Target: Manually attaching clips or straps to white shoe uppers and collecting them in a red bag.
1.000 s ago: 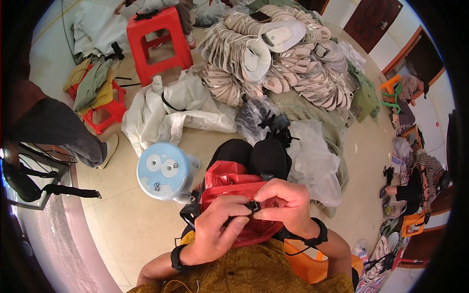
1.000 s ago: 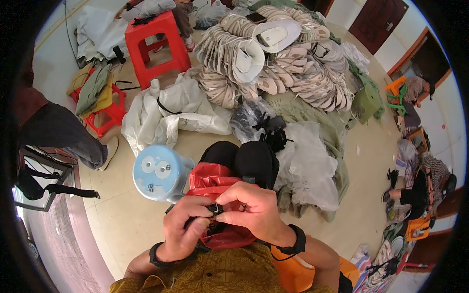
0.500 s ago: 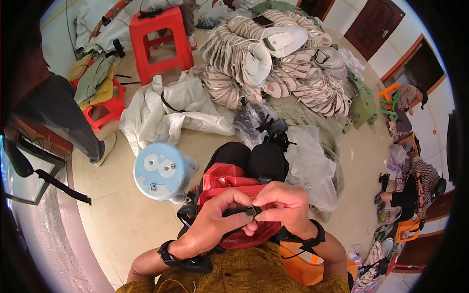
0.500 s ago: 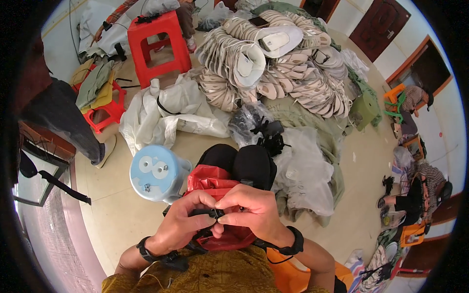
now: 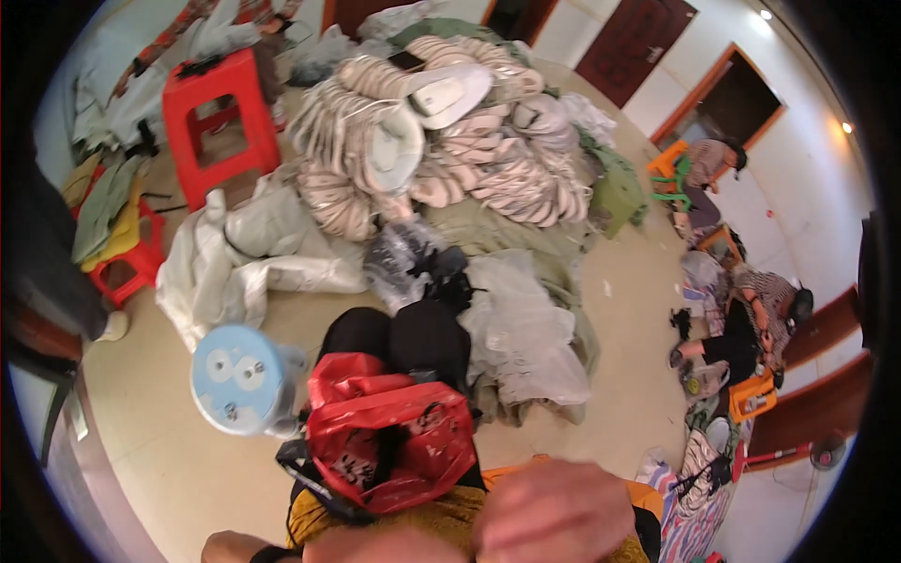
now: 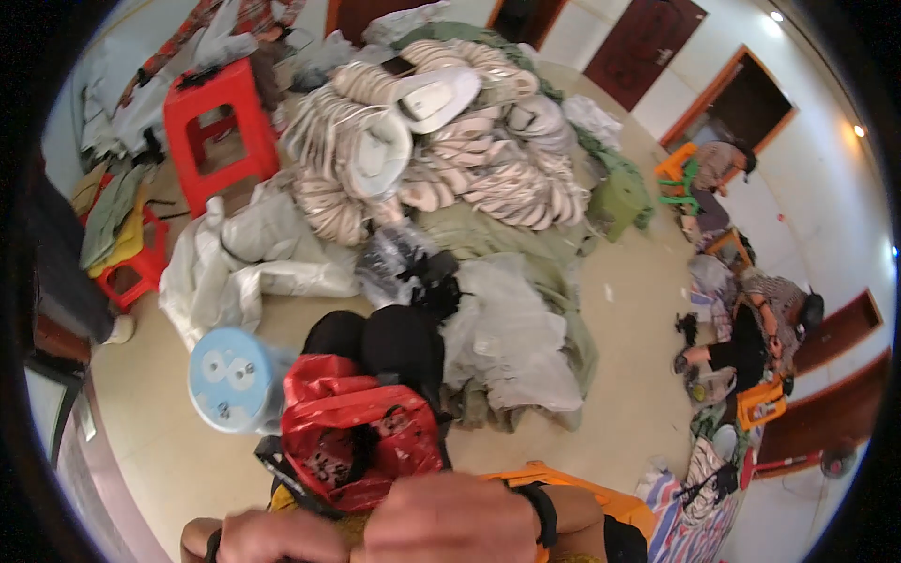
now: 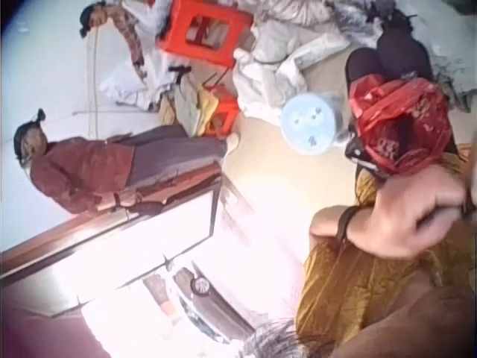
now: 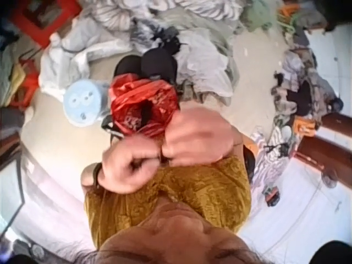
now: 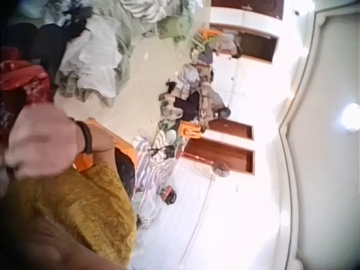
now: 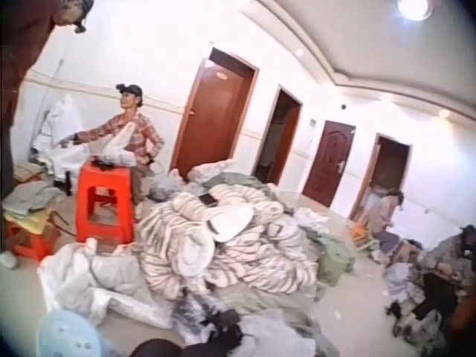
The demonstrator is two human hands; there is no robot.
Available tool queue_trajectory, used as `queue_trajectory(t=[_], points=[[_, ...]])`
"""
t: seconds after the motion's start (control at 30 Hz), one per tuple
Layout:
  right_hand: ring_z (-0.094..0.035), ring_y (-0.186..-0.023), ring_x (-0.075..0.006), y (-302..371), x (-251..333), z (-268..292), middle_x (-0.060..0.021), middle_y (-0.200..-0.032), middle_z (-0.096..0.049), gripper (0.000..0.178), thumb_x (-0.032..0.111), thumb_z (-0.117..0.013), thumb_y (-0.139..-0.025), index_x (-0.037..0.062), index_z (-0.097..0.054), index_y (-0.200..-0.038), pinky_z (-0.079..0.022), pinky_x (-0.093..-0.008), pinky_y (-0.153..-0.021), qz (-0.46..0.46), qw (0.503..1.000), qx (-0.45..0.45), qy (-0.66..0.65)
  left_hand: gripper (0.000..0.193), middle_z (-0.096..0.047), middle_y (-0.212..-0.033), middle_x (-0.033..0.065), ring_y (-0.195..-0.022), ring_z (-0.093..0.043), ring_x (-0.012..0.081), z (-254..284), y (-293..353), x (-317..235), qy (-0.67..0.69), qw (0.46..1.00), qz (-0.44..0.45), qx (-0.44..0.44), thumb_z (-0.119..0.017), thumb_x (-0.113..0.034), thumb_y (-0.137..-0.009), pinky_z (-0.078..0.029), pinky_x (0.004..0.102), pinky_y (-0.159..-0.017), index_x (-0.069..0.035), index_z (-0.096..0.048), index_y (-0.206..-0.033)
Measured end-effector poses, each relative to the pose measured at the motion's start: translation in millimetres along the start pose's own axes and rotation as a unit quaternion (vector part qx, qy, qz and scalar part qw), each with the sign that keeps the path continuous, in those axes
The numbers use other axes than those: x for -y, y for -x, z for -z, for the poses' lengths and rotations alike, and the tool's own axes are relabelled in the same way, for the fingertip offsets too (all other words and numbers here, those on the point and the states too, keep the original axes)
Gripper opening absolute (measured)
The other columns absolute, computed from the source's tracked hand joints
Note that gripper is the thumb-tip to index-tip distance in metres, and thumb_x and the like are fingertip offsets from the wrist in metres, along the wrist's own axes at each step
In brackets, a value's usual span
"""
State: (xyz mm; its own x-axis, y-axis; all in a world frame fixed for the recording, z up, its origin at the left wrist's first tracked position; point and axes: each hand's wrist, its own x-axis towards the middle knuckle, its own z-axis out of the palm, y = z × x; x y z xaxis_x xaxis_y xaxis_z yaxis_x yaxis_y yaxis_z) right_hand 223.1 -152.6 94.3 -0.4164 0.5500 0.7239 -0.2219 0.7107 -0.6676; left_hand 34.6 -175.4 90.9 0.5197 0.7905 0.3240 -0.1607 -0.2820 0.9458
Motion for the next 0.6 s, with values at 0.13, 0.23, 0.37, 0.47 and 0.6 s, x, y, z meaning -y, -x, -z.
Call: queue_trajectory(t=[0.13, 0.23, 0.37, 0.47, 0.6], points=[[-0.057, -0.064, -0.0259, -18.2, 28.7, 10.5, -0.0156, -0.079, -0.057, 0.011, -0.001, -0.059, -0.073, -0.0059, -0.059, -0.082, -0.047, -0.0315, -0.054, 0.035, 0.996, 0.083, 0.012, 0.016, -0.056, -0.070, 0.0128, -0.060, -0.057, 0.0269, -4.2, 4.1, -10.8, 0.058, 0.990, -0.070, 0.106, -0.057, -0.003, -0.074, -0.045, 0.0335, -0.051, 0.001, -0.057, -0.090], [-0.058, -0.066, -0.0282, -15.9, 41.9, 15.2, -0.0185, -0.082, -0.057, 0.013, -0.001, -0.052, -0.078, -0.0065, -0.060, -0.087, -0.048, -0.0337, -0.057, 0.050, 0.993, 0.106, 0.020, 0.015, -0.059, -0.075, 0.0147, -0.064, -0.060, 0.0259, -10.0, -2.8, -17.1, 0.061, 0.984, -0.142, 0.088, -0.057, -0.004, -0.075, -0.048, 0.0294, -0.051, 0.003, -0.058, -0.088], [-0.059, -0.067, -0.0284, -14.0, 51.0, 20.7, -0.0192, -0.082, -0.057, 0.014, 0.001, -0.050, -0.081, -0.0066, -0.060, -0.086, -0.048, -0.0337, -0.057, 0.077, 0.991, 0.113, 0.017, 0.014, -0.061, -0.078, 0.0160, -0.064, -0.062, 0.0250, -14.3, -12.1, -22.0, 0.042, 0.977, -0.182, 0.101, -0.058, -0.005, -0.074, -0.050, 0.0269, -0.050, 0.003, -0.059, -0.085], [-0.058, -0.066, -0.0284, -11.9, 51.8, 20.8, -0.0197, -0.081, -0.057, 0.014, 0.001, -0.050, -0.081, -0.0070, -0.060, -0.086, -0.048, -0.0328, -0.056, 0.093, 0.992, 0.086, 0.028, 0.014, -0.062, -0.074, 0.0150, -0.059, -0.062, 0.0231, -19.8, -16.1, -23.3, 0.045, 0.977, -0.195, 0.073, -0.059, -0.006, -0.073, -0.049, 0.0265, -0.048, 0.003, -0.060, -0.083], [-0.058, -0.064, -0.0284, -11.5, 50.6, 21.2, -0.0206, -0.079, -0.057, 0.013, 0.000, -0.051, -0.081, -0.0081, -0.060, -0.085, -0.047, -0.0327, -0.054, 0.098, 0.992, 0.078, 0.013, 0.014, -0.062, -0.072, 0.0144, -0.057, -0.061, 0.0226, -23.4, -16.9, -20.5, 0.045, 0.975, -0.208, 0.064, -0.059, -0.009, -0.074, -0.048, 0.0273, -0.047, 0.003, -0.060, -0.083]])
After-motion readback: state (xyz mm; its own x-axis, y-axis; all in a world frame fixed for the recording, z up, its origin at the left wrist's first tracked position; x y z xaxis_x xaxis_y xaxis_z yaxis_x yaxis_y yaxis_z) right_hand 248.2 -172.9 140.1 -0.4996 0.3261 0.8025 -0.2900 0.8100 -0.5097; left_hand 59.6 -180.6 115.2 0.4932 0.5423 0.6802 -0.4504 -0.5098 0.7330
